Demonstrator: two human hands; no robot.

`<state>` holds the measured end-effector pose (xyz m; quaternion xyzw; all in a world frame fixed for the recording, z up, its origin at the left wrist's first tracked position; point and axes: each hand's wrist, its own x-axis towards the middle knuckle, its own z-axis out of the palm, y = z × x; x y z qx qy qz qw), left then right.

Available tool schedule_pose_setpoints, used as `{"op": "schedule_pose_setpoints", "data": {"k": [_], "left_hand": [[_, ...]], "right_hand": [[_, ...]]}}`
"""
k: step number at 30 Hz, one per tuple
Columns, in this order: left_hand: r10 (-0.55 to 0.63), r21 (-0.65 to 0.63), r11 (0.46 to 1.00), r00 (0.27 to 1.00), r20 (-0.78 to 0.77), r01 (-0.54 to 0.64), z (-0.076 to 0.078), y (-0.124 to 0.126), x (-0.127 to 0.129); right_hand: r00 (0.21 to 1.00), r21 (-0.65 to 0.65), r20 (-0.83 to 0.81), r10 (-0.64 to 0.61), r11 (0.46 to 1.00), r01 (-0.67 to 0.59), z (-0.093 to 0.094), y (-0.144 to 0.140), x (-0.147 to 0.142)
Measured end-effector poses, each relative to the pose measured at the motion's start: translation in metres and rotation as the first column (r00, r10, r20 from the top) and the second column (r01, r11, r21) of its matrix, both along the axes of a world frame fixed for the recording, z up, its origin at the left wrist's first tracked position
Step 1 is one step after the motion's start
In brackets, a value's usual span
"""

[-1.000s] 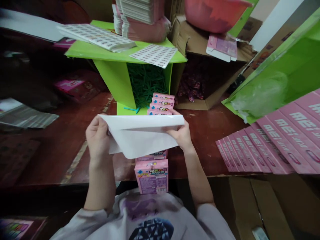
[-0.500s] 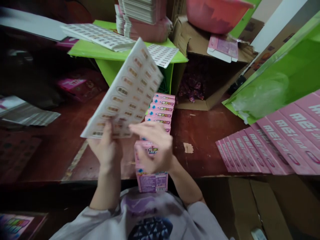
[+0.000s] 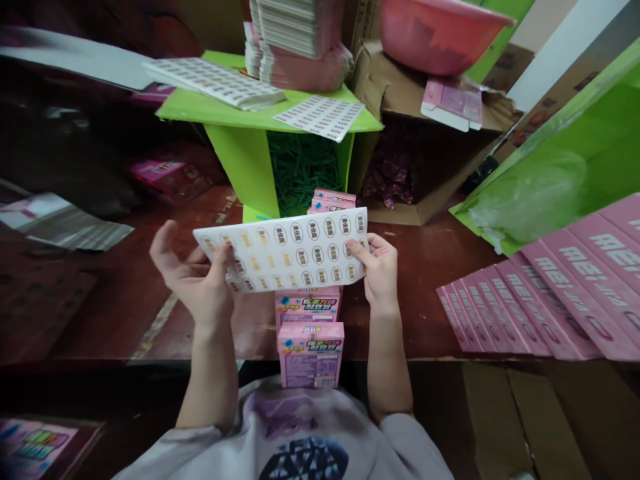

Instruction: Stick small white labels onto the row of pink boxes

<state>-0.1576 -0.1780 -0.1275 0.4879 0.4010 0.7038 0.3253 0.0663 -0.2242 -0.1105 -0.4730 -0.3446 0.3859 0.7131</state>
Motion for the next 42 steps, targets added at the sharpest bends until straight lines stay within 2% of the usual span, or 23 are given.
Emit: {"op": "schedule_pose_setpoints", "data": {"k": [3,7,10,13,16,20,22,25,27,30,32,37,39,40,42], "left_hand": [[0.016,0.018,1.000,0.995,-0.094,-0.015,-0.001,0.002,-0.005],[-0.130,-0.079,0.990,0.968,-0.214,0.116,0.000,0.007,-0.012],[-0.153,-0.116,0.985,0.955,-0.252,0.128,-0.001,0.011,-0.017],[-0.113,-0.073,0.993,0.956,-0.269,0.097,-0.005,0.016,-0.019],[-0.057,0.020,0.998,0.973,-0.225,0.063,-0.010,0.021,-0.017],[-0.117,0.153,0.981,0.993,-0.013,0.117,-0.012,0.029,-0.010],[-0.140,0.139,0.981,0.989,0.049,0.132,-0.010,0.032,-0.008],[-0.125,0.002,0.992,0.991,-0.038,0.125,-0.006,0.033,-0.011],[-0.131,-0.080,0.989,0.987,-0.097,0.123,-0.003,0.032,-0.014],[-0.237,-0.144,0.964,0.968,-0.079,0.224,0.000,0.029,-0.015],[-0.313,-0.184,0.935,0.950,-0.028,0.302,-0.001,0.027,-0.013],[-0.332,-0.301,0.880,0.930,0.160,0.366,-0.014,0.029,-0.002],[-0.316,-0.331,0.868,0.926,0.207,0.370,-0.019,0.031,0.000],[-0.306,-0.332,0.872,0.930,0.205,0.360,-0.021,0.031,0.000],[-0.260,-0.291,0.912,0.956,0.140,0.290,-0.021,0.032,0.001]], "right_hand": [[0.999,0.016,-0.043,0.024,1.000,-0.024,-0.006,-0.003,0.005],[0.998,-0.033,0.003,0.059,0.998,-0.059,-0.008,-0.003,0.012],[0.996,-0.059,0.087,-0.003,0.998,0.008,-0.007,-0.004,0.016],[0.992,-0.023,0.110,-0.064,0.997,0.067,-0.007,-0.006,0.015],[0.988,-0.021,0.149,-0.044,0.999,0.048,-0.008,-0.008,0.010],[0.985,-0.049,0.171,-0.003,0.999,0.011,-0.009,-0.007,0.004],[0.984,-0.034,0.179,-0.004,0.999,0.010,-0.010,-0.006,0.003],[0.972,0.032,0.224,-0.072,0.997,0.066,-0.010,-0.005,0.005],[0.925,0.115,0.331,-0.186,0.981,0.156,-0.008,-0.004,0.008],[0.797,0.337,0.455,-0.397,0.905,0.259,-0.002,-0.002,0.012],[0.780,0.407,0.453,-0.432,0.879,0.250,0.002,-0.001,0.012],[0.886,0.302,0.286,-0.365,0.912,0.278,0.004,0.000,0.009],[0.929,0.225,0.231,-0.291,0.944,0.240,0.002,-0.001,0.012],[0.946,0.173,0.230,-0.230,0.966,0.193,0.001,-0.001,0.015],[0.956,0.067,0.260,-0.135,0.990,0.121,0.000,0.000,0.019]]}}
